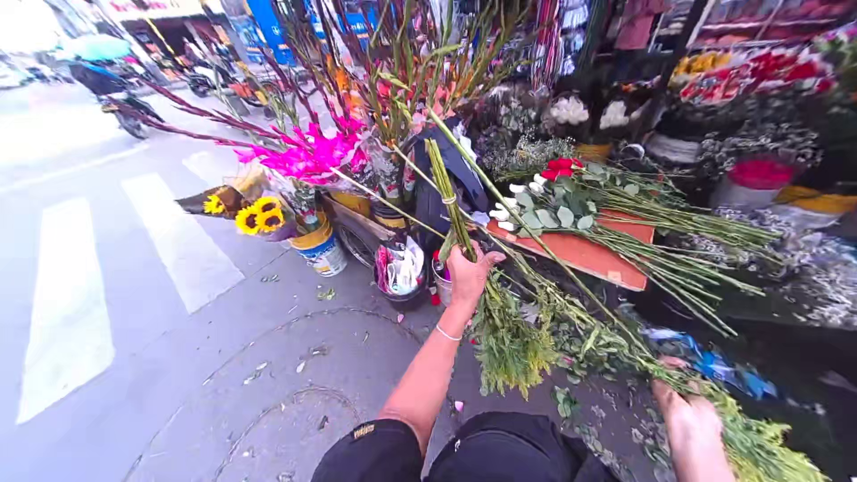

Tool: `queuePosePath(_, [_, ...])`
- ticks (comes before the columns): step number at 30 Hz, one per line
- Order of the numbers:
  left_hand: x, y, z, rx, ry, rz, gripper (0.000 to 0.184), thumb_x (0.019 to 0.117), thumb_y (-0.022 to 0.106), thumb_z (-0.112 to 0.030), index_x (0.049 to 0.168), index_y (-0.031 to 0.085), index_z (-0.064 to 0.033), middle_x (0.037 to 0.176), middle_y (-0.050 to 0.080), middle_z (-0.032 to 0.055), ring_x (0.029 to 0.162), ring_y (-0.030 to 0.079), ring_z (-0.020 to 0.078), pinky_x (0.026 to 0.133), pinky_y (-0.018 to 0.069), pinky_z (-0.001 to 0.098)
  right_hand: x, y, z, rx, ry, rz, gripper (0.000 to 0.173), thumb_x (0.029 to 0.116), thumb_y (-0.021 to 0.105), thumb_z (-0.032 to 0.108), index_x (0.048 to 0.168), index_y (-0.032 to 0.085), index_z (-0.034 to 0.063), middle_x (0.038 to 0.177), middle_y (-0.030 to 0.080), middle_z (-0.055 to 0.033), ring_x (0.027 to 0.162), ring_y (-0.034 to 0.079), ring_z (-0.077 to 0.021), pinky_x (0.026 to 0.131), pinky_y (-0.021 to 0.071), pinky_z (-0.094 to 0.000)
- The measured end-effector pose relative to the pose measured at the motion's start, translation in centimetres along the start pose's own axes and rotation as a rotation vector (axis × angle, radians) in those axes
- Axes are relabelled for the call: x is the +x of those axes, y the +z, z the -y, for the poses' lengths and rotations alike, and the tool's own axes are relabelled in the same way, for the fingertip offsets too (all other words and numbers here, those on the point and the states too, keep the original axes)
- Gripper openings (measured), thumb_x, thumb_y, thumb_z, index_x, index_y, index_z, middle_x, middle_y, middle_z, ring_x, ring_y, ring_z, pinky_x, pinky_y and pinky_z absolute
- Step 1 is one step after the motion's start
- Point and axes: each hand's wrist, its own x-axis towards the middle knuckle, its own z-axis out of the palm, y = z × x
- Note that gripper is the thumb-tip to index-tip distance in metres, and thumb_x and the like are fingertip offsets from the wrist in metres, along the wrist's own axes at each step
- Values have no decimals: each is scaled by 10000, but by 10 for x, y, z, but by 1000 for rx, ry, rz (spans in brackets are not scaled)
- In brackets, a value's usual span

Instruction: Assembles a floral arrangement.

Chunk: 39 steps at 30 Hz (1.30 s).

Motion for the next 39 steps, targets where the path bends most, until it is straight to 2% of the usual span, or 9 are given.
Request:
queuePosePath(8, [7, 30, -30, -114, -45, -279, 730, 735, 896, -324, 1210, 506, 71, 889, 602, 39, 762, 572, 30, 734, 519, 224, -23, -65, -86, -253, 214, -191, 308, 1126, 244, 334, 1150, 483, 141, 968, 601, -15, 884, 644, -112, 763, 584, -301])
queuePosePath(12, [-1, 37, -25, -234, 13, -222, 724, 910, 658, -523, 1222, 461, 100, 886, 639, 23, 831, 656, 51, 862, 574, 271, -18, -70, -100, -231, 172, -231, 307, 1122, 250, 374, 1103, 478, 170, 914, 588, 9, 832, 633, -91, 731, 563, -278])
queuePosePath(17, [-10, 50, -34, -206, -94, -179, 336, 1124, 285, -239, 1081, 499, 15, 631, 596, 4, 580, 639, 115, 667, 599, 314, -5, -49, -86, -280, 73, -317, 373, 1130, 231, 351, 1338, 438, 120, 1167, 561, -46, 1040, 592, -144, 878, 521, -355])
queuePosePath(23, [-37, 76, -50, -338, 44, -99, 1105, 796, 609, -813, 1360, 414, 118, 1214, 612, 78, 1099, 588, -5, 980, 486, 192, 14, -78, -86, -630, -40, -244, 454, 1126, 255, 207, 1515, 305, -20, 1520, 387, -202, 1347, 444, -257, 1091, 412, -484])
queuePosePath(27, [-33, 93, -63, 83, -1, -91, 535, 819, 835, -381, 1073, 636, 46, 846, 660, 54, 767, 622, 63, 732, 535, 262, 17, -76, -93, -535, 71, -272, 503, 1138, 224, 339, 1556, 278, 65, 1529, 388, -166, 1327, 468, -254, 1071, 429, -480])
queuePosePath(29, [-23, 98, -54, 186, -15, -111, 326, 945, 724, -303, 922, 640, 11, 720, 625, 36, 673, 608, 109, 689, 522, 329, 30, -86, -91, -647, 295, -288, 724, 1048, 257, 670, 1438, 417, 82, 1217, 598, -139, 1004, 651, -201, 816, 573, -370])
queuePosePath(31, [-20, 100, -49, 226, -3, -60, 302, 1016, 630, -265, 878, 649, 2, 700, 691, 31, 645, 658, 113, 691, 552, 344, 38, -95, -80, -914, 596, -193, 1010, 932, 176, 850, 1303, 542, -15, 1059, 701, -196, 884, 701, -257, 757, 581, -398])
queuePosePath(34, [-29, 102, -45, 260, -27, 68, 337, 1049, 578, -267, 853, 591, 8, 587, 590, -6, 512, 575, 89, 583, 533, 302, 23, -67, -64, -1416, 825, 142, 755, 1066, 271, 629, 1113, 644, -26, 916, 735, -175, 784, 716, -265, 718, 586, -405])
queuePosePath(39, [-54, 113, -36, 432, 143, 243, 442, 1048, 564, -333, 919, 656, 79, 665, 603, 105, 603, 616, 191, 623, 543, 387, -52, 100, -19, -1462, -258, 1125, 223, 1003, 636, 182, 1169, 722, 60, 1081, 752, -33, 895, 744, -114, 831, 634, -305])
